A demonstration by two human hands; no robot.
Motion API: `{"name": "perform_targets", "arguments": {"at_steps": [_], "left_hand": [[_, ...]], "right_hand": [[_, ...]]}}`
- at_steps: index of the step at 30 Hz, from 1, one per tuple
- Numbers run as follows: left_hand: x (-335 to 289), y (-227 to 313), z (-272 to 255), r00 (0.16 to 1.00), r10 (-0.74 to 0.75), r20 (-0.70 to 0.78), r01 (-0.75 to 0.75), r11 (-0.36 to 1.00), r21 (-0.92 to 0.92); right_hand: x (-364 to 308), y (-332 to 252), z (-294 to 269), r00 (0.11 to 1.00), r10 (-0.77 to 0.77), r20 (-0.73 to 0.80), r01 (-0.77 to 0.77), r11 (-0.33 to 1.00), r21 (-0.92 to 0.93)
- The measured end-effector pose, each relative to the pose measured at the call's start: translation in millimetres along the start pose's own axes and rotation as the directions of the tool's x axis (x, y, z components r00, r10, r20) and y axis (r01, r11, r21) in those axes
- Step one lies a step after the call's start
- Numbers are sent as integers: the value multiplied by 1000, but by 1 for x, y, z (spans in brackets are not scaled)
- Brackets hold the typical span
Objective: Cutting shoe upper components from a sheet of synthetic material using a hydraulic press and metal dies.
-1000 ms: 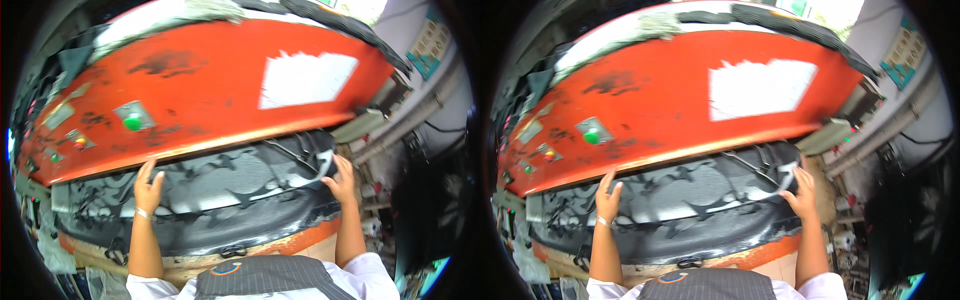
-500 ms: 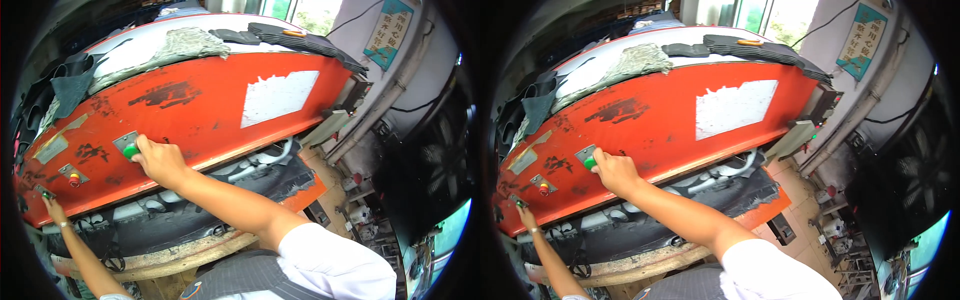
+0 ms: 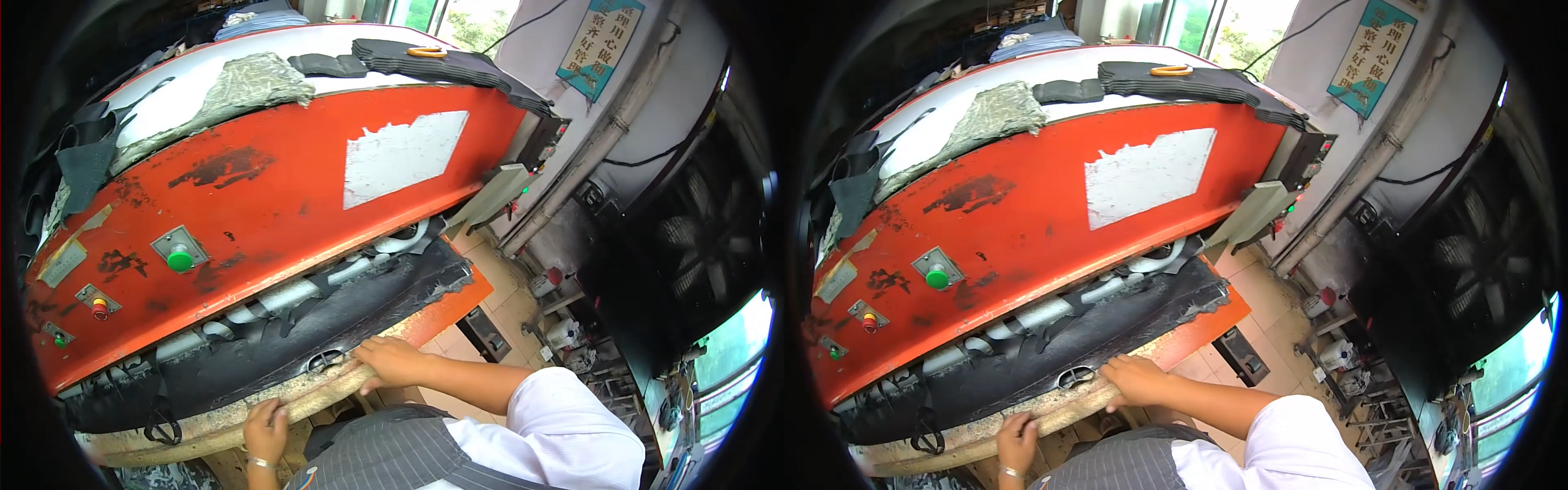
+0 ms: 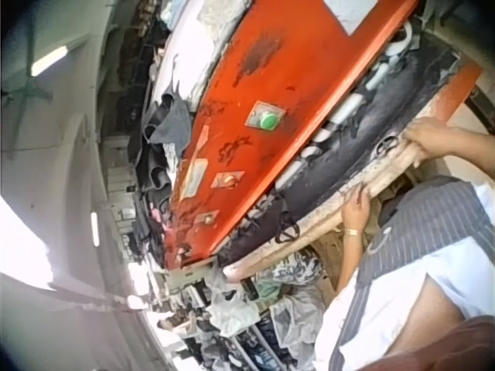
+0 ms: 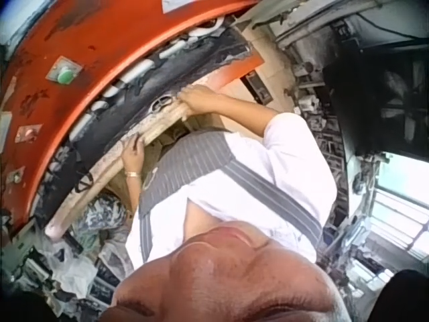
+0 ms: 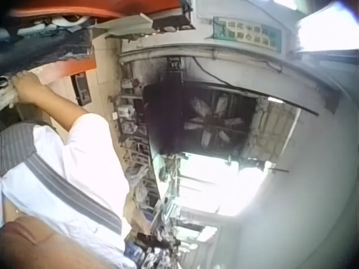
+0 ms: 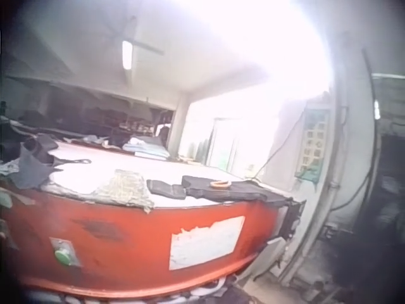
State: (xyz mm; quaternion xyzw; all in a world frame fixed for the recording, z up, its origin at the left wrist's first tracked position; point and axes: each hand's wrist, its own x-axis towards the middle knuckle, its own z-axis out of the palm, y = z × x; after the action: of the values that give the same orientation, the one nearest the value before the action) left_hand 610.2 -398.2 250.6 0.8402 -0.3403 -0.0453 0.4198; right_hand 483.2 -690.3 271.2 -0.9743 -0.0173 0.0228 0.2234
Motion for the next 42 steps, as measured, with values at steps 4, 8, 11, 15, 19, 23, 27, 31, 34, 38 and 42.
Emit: {"name": "perform_targets", "arguments": {"at_steps": [4,8,11,15,19,23,27,31,34,38,42], "left_hand": [[5,15,32,998,69,0,-68,973,223],[18,18,45,999,-2,-42,12,972,235],[29,18,46,998,-45,-34,52,965,255],[77,20,37,958,-129,256,38,942,334],[131,45,65,977,-14,212,-10,994,112],[224,88,122,952,286,104,-289,957,15],[309,87,192,942,331,54,-334,941,48],[336,37,226,977,109,186,-126,989,82],[312,42,253,956,-9,292,-52,978,201],[288,82,253,953,-4,304,-139,883,447],[247,111,253,909,-42,416,-194,839,509]], "right_hand": [[-17,11,34,989,42,-144,-53,996,-73],[-15,20,26,973,72,-220,-81,996,-32],[-16,33,26,985,44,-167,-51,998,-35],[-14,72,1,998,-64,-30,67,987,143],[-5,142,-46,957,197,-213,-182,979,86],[17,211,-68,705,108,-701,-332,924,-192],[27,234,-63,849,164,-502,-331,906,-265],[5,221,-62,855,94,-511,-201,967,-158],[-76,215,-68,826,145,-545,-181,983,-12],[-192,216,-94,853,213,-476,-122,969,214],[-271,195,-101,853,284,-438,-179,948,265]]}}
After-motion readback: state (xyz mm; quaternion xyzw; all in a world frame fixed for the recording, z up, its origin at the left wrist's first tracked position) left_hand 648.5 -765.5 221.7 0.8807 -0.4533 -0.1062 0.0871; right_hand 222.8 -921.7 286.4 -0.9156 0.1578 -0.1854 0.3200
